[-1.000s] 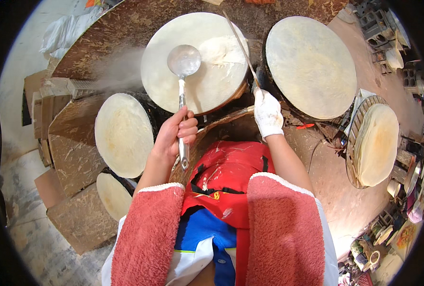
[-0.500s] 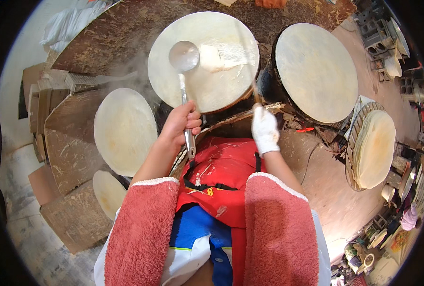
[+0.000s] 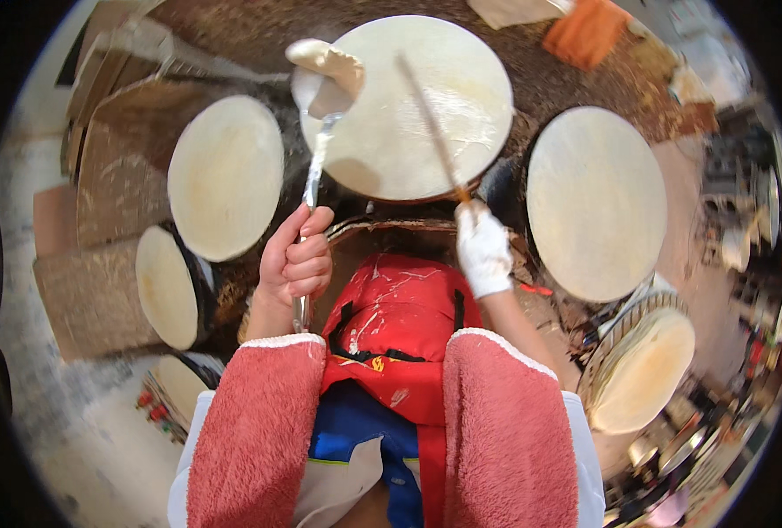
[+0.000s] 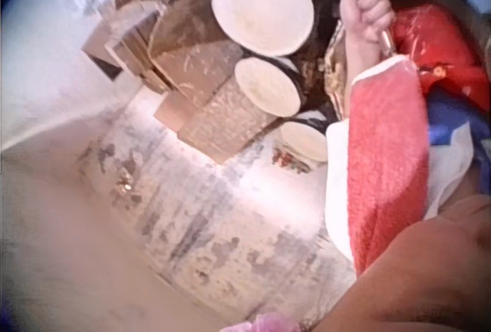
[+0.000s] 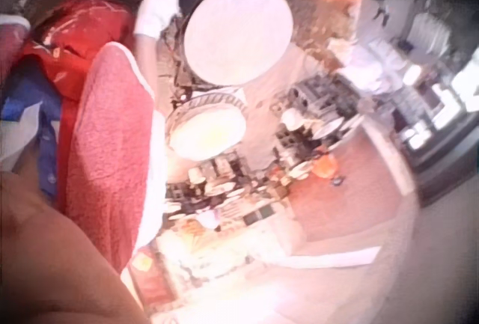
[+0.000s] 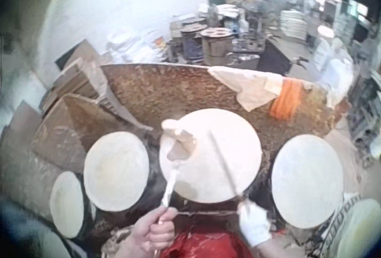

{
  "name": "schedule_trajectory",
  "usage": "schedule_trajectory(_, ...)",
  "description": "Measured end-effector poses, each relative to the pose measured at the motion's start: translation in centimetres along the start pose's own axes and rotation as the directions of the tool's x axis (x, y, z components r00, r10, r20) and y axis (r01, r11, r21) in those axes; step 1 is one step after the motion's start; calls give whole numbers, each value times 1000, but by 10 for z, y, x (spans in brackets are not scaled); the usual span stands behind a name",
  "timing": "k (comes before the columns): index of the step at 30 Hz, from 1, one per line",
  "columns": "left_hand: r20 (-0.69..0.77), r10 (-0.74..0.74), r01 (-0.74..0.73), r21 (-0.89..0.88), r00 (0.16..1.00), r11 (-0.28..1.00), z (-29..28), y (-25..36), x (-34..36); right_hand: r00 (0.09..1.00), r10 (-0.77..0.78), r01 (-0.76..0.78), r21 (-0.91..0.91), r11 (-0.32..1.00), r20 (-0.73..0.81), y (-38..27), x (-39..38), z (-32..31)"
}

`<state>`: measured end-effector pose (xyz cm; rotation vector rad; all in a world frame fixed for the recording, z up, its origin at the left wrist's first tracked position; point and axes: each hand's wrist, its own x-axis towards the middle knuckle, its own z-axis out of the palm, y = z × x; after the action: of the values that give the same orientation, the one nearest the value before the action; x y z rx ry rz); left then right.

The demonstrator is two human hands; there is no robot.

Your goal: The person ladles batter onto multiple hot griddles, spreads it into thin circles, flips the crepes, and stacks the finished ones. The process is repeated continuously across several cooking surfaces.

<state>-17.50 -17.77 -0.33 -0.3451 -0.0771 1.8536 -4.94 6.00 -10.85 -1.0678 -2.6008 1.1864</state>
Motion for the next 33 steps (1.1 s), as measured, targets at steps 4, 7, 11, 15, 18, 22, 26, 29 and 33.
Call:
schedule_trajectory(4,19,87,-85,-103,996,991,-2,-14,-27,933,-146,155,-1,988,330,-3,-29,35)
schedule_trajectory(7,-12,222,-222,5,975,975,-3,-17,-68,899,-261,206,185,961,352,-4,-26,52)
schedule_trajectory(11,3,473,-465,-182,881,867,-18,-39,-152,850,-321,233,250,940,417,-26,-15,76)
schedule_trajectory(15,30,659,-648,-155,752,746,-22,-49,-250,777,-455,356,291,888,435,-88,-33,125)
schedule_trajectory(18,74,783,-778,202,618,595,-9,-63,-319,660,-628,578,254,775,414,-154,-56,182)
schedule_trajectory(22,-178,946,-460,840,269,289,6,-92,-382,506,-638,759,52,649,580,-235,-81,261)
schedule_trajectory(26,-297,785,-735,285,543,616,-17,-82,-417,423,-638,850,-37,526,644,-292,-98,318)
schedule_trajectory(29,-170,702,-719,-66,692,692,-57,-58,-428,444,-587,865,-153,478,676,-308,-97,330)
schedule_trajectory(33,-190,672,-697,-128,716,706,-86,-47,-444,481,-677,828,-34,560,557,-320,-74,314)
